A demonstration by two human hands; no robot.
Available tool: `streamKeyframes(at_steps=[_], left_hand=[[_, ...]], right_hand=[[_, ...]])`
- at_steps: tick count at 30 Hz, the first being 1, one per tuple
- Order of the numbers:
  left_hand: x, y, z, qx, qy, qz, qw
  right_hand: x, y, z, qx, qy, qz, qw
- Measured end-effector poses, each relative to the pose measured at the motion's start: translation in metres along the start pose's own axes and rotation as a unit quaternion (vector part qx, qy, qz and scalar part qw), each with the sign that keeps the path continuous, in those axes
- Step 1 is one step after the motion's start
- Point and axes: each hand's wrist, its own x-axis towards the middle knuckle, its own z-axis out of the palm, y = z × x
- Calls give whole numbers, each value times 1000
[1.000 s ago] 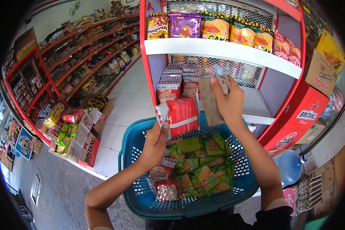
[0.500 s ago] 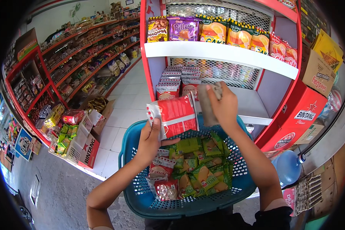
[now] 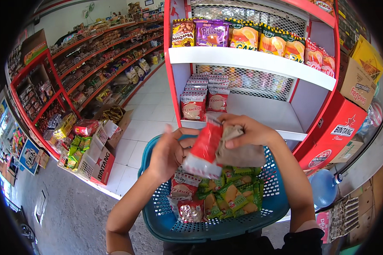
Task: The person wipes the packaging of rice crackers with a cloth while holding them over a blue basket. The person repeatedly picks up individual packs of crackers from the basket, wipes them with a cloth, and places them back into the basket.
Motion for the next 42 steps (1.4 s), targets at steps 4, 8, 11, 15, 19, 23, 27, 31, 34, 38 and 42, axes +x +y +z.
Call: streamKeyframes(at_steps=[4, 8, 11, 15, 19, 23, 27, 31, 34, 38, 42], left_hand=[[5, -12, 13, 176, 34, -62, 982], [10, -25, 6, 108, 84, -80, 987], [14, -28, 4, 43, 135, -34, 989], [17, -25, 15, 53, 222, 8, 973], [17, -43, 1, 299, 201, 190, 913], [12, -32, 17, 276, 217, 224, 909], [14, -26, 17, 245, 276, 257, 893], [19, -29, 8, 269, 308, 299, 862], [14, -26, 3, 227, 343, 309, 858], [16, -12, 12, 73, 351, 247, 900], [18, -14, -14, -226, 145, -46, 962]], right_hand=[[-1, 2, 12, 26, -93, 45, 994], [0, 14, 18, 151, 68, -37, 986], [3, 1, 20, 262, 254, -39, 930], [3, -12, 32, 122, 415, -36, 901], [13, -22, 62, -187, 425, 9, 886], [13, 1, 38, -256, 503, 38, 825], [12, 0, 22, -133, 565, -36, 814], [25, -13, 64, -150, 512, -52, 844], [31, -2, 63, -204, 501, -23, 841], [24, 23, 35, -178, 510, -18, 841], [11, 3, 29, -128, 314, -162, 927]])
